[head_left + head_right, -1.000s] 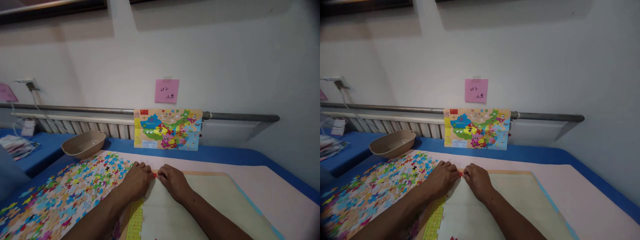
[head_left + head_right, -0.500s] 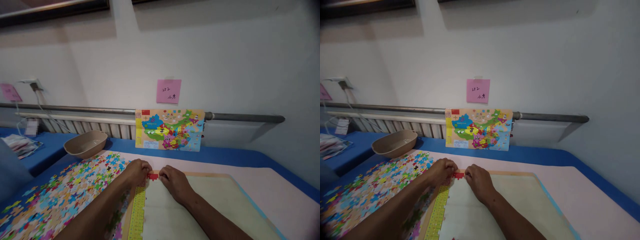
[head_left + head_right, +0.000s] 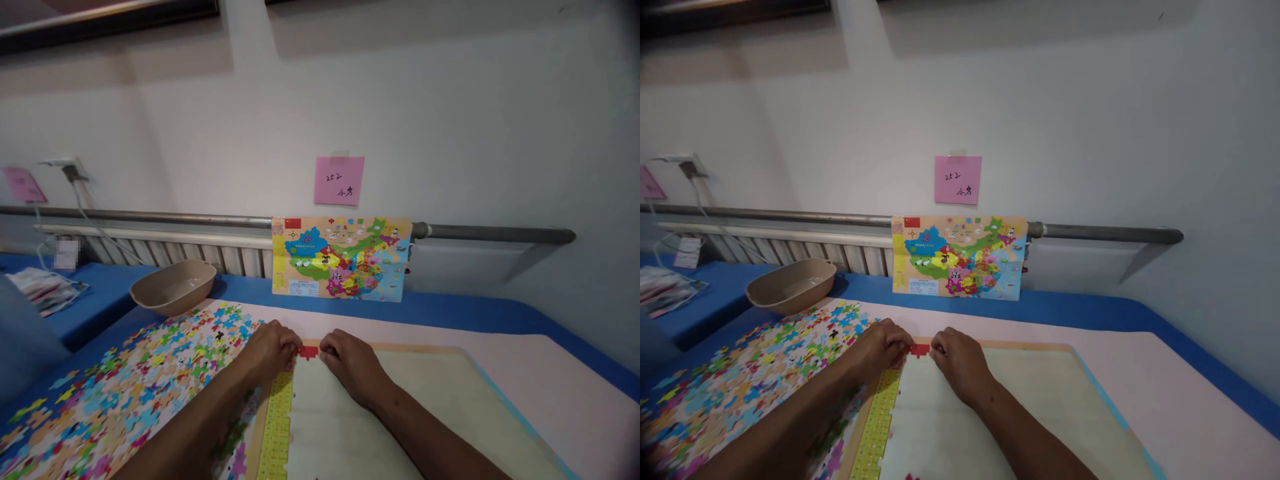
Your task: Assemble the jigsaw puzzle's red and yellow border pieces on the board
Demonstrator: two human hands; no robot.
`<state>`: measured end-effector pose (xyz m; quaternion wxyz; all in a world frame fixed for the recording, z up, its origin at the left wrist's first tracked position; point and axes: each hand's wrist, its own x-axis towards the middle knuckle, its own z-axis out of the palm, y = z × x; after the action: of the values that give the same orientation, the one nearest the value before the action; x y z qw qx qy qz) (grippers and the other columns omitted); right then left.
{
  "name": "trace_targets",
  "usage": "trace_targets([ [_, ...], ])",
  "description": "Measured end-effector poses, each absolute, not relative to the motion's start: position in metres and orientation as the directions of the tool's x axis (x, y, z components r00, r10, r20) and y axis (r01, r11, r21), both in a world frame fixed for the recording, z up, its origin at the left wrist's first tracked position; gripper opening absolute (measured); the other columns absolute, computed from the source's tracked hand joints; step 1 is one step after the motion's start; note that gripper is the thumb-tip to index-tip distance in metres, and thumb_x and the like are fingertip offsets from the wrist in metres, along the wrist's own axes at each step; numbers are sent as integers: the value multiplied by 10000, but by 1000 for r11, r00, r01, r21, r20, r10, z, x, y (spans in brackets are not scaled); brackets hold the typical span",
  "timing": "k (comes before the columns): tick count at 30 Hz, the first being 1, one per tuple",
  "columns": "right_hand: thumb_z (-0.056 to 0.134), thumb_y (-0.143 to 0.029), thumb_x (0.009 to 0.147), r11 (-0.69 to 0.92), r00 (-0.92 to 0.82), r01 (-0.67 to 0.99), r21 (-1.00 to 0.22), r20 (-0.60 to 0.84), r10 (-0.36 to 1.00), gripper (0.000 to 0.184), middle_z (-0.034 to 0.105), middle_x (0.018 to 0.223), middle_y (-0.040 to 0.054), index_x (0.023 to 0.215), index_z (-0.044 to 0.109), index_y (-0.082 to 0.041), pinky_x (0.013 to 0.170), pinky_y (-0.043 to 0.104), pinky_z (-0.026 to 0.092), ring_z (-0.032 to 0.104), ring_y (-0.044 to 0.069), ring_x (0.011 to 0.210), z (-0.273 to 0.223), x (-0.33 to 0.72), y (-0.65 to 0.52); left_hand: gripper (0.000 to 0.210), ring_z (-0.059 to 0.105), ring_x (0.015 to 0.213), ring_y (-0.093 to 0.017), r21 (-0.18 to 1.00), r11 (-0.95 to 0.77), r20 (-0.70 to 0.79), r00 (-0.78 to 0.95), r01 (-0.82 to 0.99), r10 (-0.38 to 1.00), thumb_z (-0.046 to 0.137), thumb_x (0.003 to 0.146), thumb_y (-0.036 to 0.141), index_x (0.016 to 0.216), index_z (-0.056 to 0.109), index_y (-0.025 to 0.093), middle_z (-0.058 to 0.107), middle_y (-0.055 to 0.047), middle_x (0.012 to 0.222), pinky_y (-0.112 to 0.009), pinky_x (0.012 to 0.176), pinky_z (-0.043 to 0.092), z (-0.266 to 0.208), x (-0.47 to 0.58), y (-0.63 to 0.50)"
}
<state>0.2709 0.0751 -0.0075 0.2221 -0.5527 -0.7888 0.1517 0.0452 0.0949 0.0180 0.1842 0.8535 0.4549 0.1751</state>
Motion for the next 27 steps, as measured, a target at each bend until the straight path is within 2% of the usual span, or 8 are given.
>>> trace_targets([
  [6,611,-164,910,348,-289,803,-483,194,937,96,676,917,4,841,650,-218,723,272,354,599,161,838,-9,270,75,310,617,914,-233,483,-509,138,511,713,848,485,872,137,879,781,231,778,-12,822,-352,839,377,16,46,98],
  [11,613,-163,906,351,-288,801,-484,201,936,91,669,906,1,839,638,-219,724,273,350,592,160,834,-10,271,75,322,658,725,-165,584,-431,75,484,687,872,453,834,142,836,770,201,734,0,697,-274,688,414,11,46,101],
  [14,606,-164,907,346,-282,802,-487,201,938,96,669,903,-2,835,633,-221,716,272,345,590,158,826,-9,270,75,330,665,706,-156,631,-377,52,448,678,892,454,807,144,868,776,181,735,-8,717,-255,675,437,9,46,104],
  [19,603,-151,893,338,-273,805,-488,201,941,96,666,896,-4,829,624,-220,710,269,339,588,157,820,-7,268,73,310,603,581,-138,664,-364,38,456,653,889,452,817,164,801,760,196,667,20,606,-236,604,430,7,46,104],
  [23,598,-162,901,332,-265,805,-491,203,943,101,664,893,-4,819,616,-218,702,268,333,582,152,799,-7,268,73,338,619,633,-144,671,-337,65,401,660,914,442,823,163,886,771,199,708,3,696,-241,643,451,6,48,98],
  [27,608,-159,895,328,-262,803,-498,200,944,95,663,892,-7,823,618,-220,707,265,332,584,150,806,-8,268,74,337,632,673,-154,670,-335,82,382,663,921,437,825,167,901,763,202,693,1,677,-262,701,459,7,52,93],
])
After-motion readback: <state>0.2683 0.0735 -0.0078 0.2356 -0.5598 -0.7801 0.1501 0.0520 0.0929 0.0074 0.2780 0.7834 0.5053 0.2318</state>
